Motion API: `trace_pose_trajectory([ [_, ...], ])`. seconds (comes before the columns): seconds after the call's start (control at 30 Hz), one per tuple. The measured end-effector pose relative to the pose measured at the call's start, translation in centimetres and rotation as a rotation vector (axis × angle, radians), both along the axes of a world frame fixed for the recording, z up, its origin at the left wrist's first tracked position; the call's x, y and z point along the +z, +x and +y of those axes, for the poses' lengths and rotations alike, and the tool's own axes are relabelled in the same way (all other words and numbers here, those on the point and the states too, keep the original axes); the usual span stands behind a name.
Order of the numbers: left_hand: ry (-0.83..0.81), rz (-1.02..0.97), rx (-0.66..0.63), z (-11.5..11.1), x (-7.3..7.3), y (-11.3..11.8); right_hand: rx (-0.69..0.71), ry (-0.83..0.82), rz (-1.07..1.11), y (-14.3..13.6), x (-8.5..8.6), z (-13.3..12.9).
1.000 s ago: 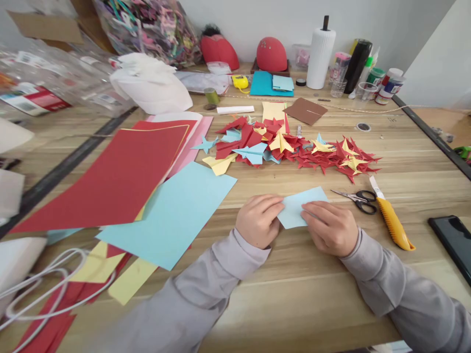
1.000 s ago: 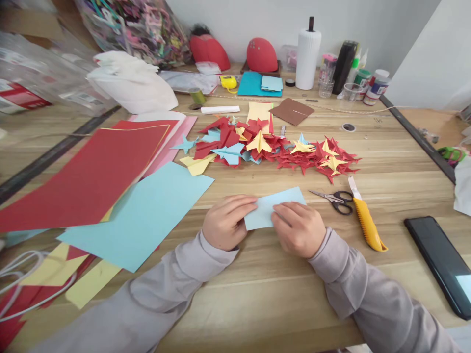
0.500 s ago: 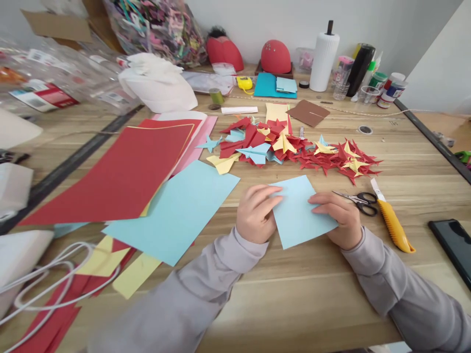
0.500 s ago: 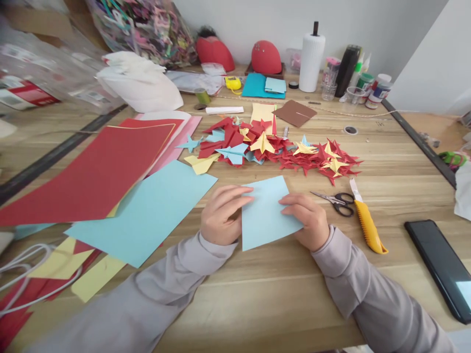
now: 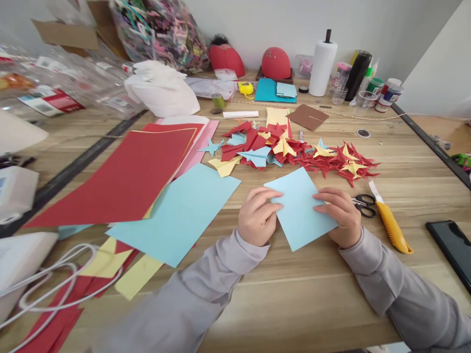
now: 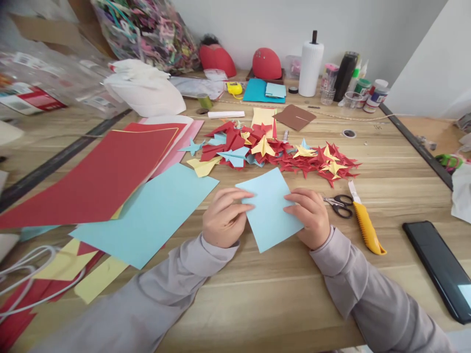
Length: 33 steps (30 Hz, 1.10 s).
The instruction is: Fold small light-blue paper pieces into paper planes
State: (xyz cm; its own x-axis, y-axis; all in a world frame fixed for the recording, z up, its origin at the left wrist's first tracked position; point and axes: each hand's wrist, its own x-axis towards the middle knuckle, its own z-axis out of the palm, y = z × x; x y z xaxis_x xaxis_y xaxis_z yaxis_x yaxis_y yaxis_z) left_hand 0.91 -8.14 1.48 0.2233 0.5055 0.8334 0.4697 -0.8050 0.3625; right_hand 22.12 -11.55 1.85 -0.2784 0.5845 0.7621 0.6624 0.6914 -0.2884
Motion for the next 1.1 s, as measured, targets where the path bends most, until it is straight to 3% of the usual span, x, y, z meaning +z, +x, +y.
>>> trace_pose_trajectory([
  [0.17,-0.077,-0.011,0.105,0.2,-0.1,-0.2,-0.093,0.057,-0.215,-0.3,0.4,-0.3],
  [0.33,-0.09,0.111,0.007,-0.7,-0.3,-0.1,-0.018,-0.069,-0.41,-1.1,0.4,-0.5],
  [0.47,-0.127,0.374,-0.006,-1.4,-0.6,0.3,0.033,-0.164,-0.403,-1.3,0.1,-0.7],
  [0.57,-0.124,0.465,0.008,-1.6,-0.8,0.5,0.054,-0.19,-0.361,-1.3,0.2,-0.8],
  [0.83,-0.094,0.325,0.077,-1.9,0.2,0.3,0.078,-0.267,-0.202,-1.3,0.5,-1.0],
  [0.93,-0.007,0.225,0.066,-3.4,1.1,0.5,0.102,-0.277,-0.198,-1.3,0.6,-1.2],
  [1.0,0.03,0.272,-0.043,-4.8,1.6,1.1,0.12,-0.285,-0.203,-1.4,0.7,-1.3],
  [1.1,-0.057,0.375,-0.075,-6.7,1.6,2.2,0.126,-0.294,-0.189,-1.5,0.9,-1.4],
])
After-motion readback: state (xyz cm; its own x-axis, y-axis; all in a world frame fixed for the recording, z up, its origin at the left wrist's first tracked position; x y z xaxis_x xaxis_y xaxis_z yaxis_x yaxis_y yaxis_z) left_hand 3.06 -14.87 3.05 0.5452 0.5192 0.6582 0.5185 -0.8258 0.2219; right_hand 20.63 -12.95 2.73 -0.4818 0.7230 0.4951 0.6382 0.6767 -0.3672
